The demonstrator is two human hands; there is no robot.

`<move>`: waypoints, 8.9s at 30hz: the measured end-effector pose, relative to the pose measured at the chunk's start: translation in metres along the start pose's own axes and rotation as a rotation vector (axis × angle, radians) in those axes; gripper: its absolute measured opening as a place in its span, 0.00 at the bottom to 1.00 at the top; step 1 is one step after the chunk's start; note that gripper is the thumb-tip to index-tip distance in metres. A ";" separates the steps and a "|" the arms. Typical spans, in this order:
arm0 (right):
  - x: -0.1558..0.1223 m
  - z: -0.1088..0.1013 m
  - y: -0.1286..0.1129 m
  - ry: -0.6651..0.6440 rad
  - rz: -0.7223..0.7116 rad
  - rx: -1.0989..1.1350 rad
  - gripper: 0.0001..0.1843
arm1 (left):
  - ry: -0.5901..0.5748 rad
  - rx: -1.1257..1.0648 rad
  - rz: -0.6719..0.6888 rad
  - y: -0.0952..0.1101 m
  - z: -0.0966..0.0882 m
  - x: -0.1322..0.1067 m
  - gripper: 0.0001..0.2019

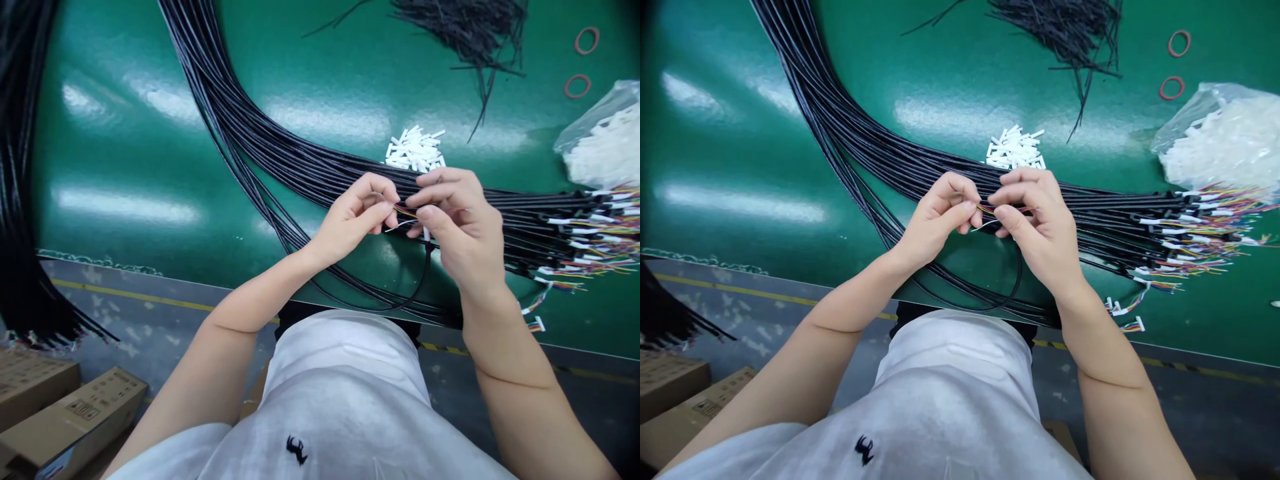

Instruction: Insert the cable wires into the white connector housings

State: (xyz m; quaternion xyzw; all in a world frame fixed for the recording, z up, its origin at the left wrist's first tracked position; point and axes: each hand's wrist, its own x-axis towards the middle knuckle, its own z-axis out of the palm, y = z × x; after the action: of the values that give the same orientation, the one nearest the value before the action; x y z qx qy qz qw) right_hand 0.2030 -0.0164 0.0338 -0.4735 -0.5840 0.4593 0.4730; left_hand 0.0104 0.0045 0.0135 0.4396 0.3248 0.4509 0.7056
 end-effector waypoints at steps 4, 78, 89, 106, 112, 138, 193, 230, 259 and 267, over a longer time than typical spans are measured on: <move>0.004 -0.001 0.001 0.025 0.158 0.197 0.11 | 0.082 0.036 0.018 0.000 -0.003 0.001 0.12; -0.006 0.011 -0.014 0.071 -0.192 -0.596 0.09 | -0.034 -0.065 -0.150 -0.004 0.002 -0.005 0.14; -0.006 0.009 -0.011 0.063 -0.189 -0.531 0.08 | -0.090 0.057 0.036 -0.007 -0.002 -0.005 0.14; -0.005 0.008 -0.015 0.067 -0.141 -0.496 0.07 | -0.127 0.084 0.045 -0.011 -0.003 -0.004 0.16; -0.005 0.007 -0.014 0.065 -0.122 -0.454 0.08 | -0.126 0.090 0.023 -0.009 -0.002 -0.004 0.16; 0.008 -0.004 -0.010 -0.027 0.270 0.304 0.10 | -0.054 0.158 0.084 -0.013 -0.009 0.002 0.18; -0.004 -0.009 -0.008 -0.182 -0.073 -0.118 0.13 | 0.033 0.358 0.177 -0.004 -0.005 0.000 0.21; -0.001 -0.004 -0.006 -0.108 -0.439 -0.609 0.11 | -0.068 0.357 0.354 -0.009 -0.002 -0.007 0.07; -0.006 0.007 -0.004 0.130 -0.299 -0.622 0.05 | -0.068 0.049 -0.082 -0.010 -0.003 0.001 0.25; -0.005 0.010 -0.007 0.111 -0.349 -0.560 0.09 | -0.066 0.049 -0.058 -0.007 -0.003 -0.001 0.23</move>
State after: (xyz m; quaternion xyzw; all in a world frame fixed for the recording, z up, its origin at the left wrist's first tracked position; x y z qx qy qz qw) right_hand 0.1928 -0.0233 0.0387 -0.5024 -0.7331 0.1666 0.4272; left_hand 0.0097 0.0033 0.0060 0.4620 0.3249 0.4072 0.7178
